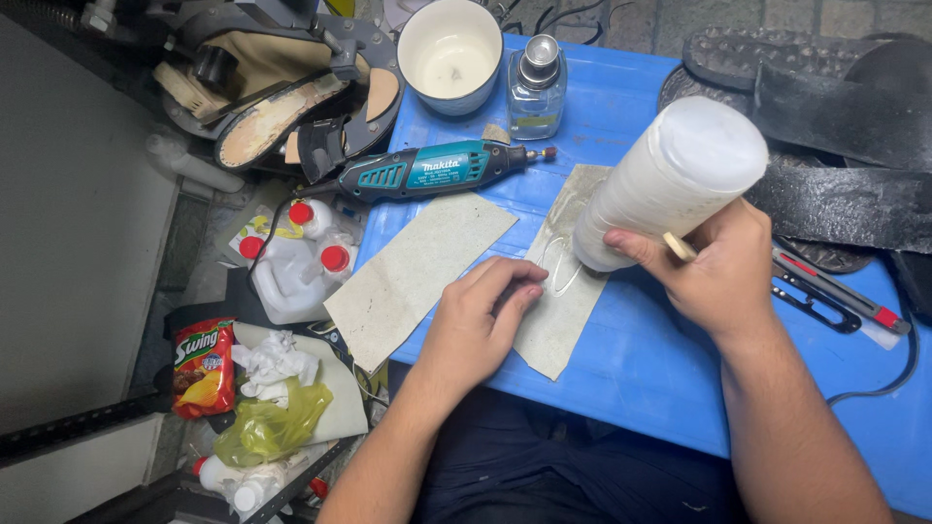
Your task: The person applies a clear liquid from a squeeze bottle onto rectangular fabric pieces and spreads it evenly with a paintbrush. They repeat this process on multiple pieces, ensuring full coverage.
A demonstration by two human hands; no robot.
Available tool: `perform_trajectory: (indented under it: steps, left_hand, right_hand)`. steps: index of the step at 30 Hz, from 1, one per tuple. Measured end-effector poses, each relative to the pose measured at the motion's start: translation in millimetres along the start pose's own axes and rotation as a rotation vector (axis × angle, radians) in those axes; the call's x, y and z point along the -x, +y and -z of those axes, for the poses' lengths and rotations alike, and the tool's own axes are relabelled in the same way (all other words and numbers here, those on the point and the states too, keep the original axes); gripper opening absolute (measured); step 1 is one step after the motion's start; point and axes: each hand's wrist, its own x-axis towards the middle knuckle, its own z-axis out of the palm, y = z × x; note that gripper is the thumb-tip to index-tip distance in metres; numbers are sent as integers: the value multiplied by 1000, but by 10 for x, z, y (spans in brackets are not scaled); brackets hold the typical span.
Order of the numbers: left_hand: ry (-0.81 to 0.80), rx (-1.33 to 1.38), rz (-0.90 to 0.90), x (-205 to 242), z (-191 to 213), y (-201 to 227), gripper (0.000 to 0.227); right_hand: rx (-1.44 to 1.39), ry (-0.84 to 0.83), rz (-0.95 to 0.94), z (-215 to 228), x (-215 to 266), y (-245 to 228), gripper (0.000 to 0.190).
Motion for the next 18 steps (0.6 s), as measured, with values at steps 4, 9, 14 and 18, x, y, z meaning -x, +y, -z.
perform_trajectory:
  steps: [4, 9, 14, 18]
  left_hand:
    - [1, 39, 55, -95, -56, -19, 15]
    - [-199, 5, 170, -5, 115, 38, 16]
    - [-267, 14, 203, 62, 223, 60, 15]
    - [-132, -11, 239, -42, 129, -9, 13]
  right_hand:
    - [-92, 5, 24, 53, -19, 32, 44]
    - [-197, -114, -107, 88, -21, 89, 46]
    - [-282, -189, -199, 35, -14, 144, 52]
    - [-294, -98, -37, 1, -16, 191, 50]
